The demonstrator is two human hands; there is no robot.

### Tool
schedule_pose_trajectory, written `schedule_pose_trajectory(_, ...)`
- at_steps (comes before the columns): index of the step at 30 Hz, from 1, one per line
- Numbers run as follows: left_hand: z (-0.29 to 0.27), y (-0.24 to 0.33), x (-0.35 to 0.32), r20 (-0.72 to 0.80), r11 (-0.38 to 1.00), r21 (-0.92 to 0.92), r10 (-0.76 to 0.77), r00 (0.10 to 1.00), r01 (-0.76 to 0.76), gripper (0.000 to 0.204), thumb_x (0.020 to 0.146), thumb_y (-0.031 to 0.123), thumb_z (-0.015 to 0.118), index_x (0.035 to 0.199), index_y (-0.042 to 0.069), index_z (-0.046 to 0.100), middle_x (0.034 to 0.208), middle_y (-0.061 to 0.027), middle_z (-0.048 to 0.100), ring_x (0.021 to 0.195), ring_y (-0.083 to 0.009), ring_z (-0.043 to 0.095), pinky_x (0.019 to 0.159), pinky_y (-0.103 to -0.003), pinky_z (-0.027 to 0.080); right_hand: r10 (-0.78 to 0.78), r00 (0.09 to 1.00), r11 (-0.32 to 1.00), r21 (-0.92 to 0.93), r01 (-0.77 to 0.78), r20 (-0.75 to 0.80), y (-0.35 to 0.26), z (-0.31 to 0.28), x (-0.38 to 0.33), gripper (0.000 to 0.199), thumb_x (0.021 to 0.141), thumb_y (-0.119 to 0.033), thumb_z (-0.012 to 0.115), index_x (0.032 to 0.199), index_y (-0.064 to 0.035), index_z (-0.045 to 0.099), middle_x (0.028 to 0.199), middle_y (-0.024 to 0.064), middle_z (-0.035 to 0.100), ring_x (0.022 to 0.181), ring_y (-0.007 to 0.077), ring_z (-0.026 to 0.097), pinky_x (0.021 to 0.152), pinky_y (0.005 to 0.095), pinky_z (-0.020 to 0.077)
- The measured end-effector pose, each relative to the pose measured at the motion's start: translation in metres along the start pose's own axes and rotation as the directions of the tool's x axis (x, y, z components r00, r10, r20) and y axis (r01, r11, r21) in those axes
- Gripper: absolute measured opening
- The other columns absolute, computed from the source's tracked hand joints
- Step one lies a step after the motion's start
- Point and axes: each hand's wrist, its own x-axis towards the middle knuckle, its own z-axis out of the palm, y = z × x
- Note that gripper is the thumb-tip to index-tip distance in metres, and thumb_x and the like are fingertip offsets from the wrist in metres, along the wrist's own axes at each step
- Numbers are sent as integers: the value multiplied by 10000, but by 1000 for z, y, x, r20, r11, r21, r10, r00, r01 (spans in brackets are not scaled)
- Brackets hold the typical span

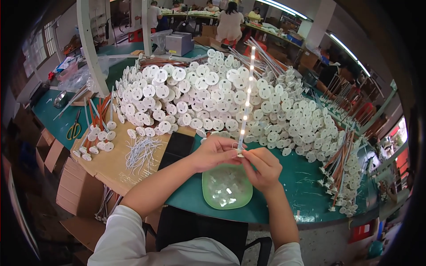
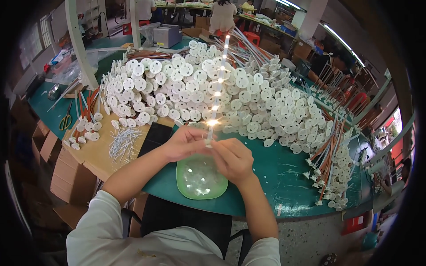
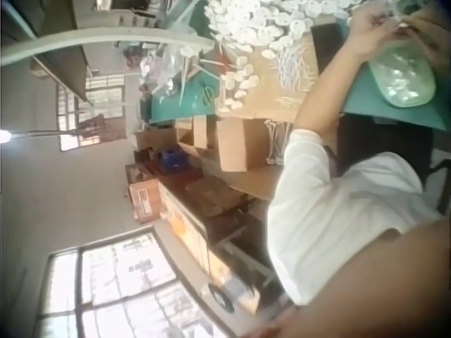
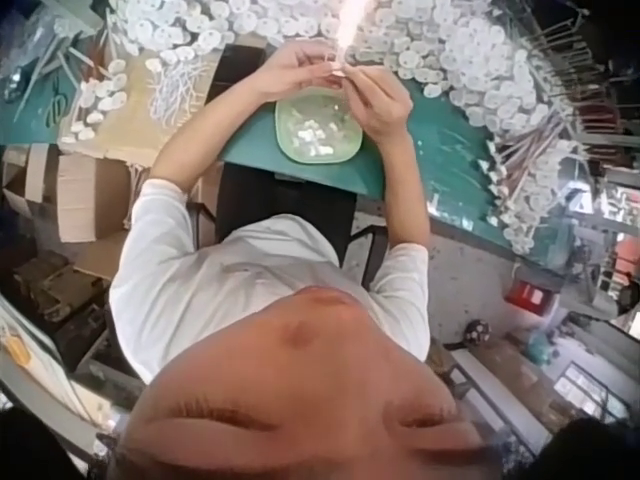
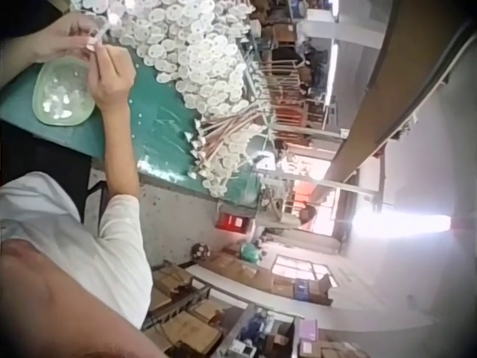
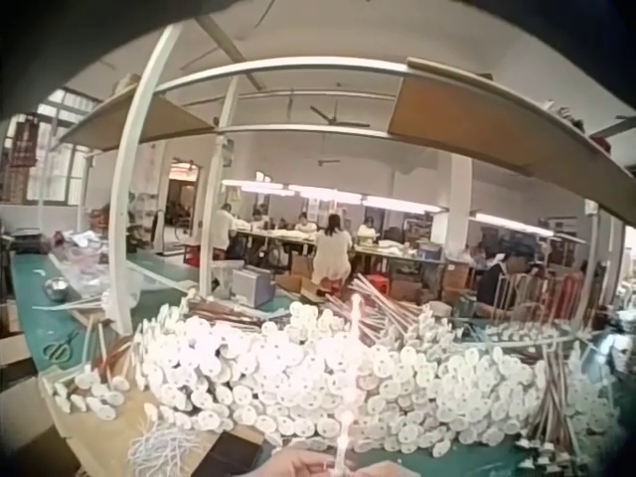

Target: Assembling plastic decorative lights by attaching pieces to an LED tube.

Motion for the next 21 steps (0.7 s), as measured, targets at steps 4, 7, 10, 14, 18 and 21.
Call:
schedule_pose_trajectory(4, -5, -5, 6, -37, 995, 91, 37, 999, -34, 331, 947, 56, 587, 1264, -36, 565, 1140, -134, 660, 1049, -197, 647, 920, -365, 546, 34, 999, 998, -59, -34, -2, 5, 5, -4, 267, 685, 70, 751, 939, 5, 705, 801, 123, 665, 695, 256, 654, 606, 316, 527)
schedule_pose_trajectory(7, -5, -2, 7, -34, 966, 232, 122, 992, -111, 340, 927, 40, 603, 1260, -23, 571, 1108, -122, 670, 1021, -193, 656, 901, -346, 551, 82, 996, 990, -115, -85, -31, -1, 7, -2, 262, 698, 79, 740, 947, 7, 700, 806, 138, 669, 714, 278, 662, 642, 319, 531)
schedule_pose_trajectory(10, -3, 4, 7, -38, 987, 145, 75, 996, -69, 351, 915, 42, 621, 1256, -26, 576, 1103, -125, 672, 1008, -200, 662, 899, -350, 553, 123, 991, 991, -40, -125, -47, -1, 11, -7, 232, 729, 106, 717, 945, 27, 689, 852, 144, 676, 743, 265, 664, 654, 310, 529)
schedule_pose_trajectory(14, -10, 10, 7, 28, 986, 144, 78, 997, -81, 365, 891, 30, 647, 1243, -39, 583, 1107, -146, 673, 1021, -217, 663, 886, -366, 564, 61, 996, 998, -6, -62, -63, 5, 11, -7, 264, 727, 110, 712, 977, 29, 689, 844, 98, 681, 724, 219, 653, 622, 306, 529)
schedule_pose_trajectory(18, -10, 13, 4, -3, 974, 197, 118, 993, -115, 376, 870, 7, 661, 1234, -48, 583, 1103, -165, 674, 1003, -225, 670, 871, -373, 573, 152, 982, 988, 25, -150, -116, 4, 17, -17, 249, 731, 89, 730, 968, 22, 691, 844, 107, 682, 711, 217, 653, 620, 299, 528)
schedule_pose_trajectory(21, -14, 17, 6, -100, 967, 154, 218, 971, -201, 332, 844, 6, 709, 1157, -56, 617, 1006, -135, 702, 905, -194, 696, 793, -299, 571, 449, 892, 886, 107, -452, 55, -4, 15, -20, 169, 774, 74, 712, 929, 33, 659, 882, 137, 673, 725, 187, 640, 670, 269, 504)
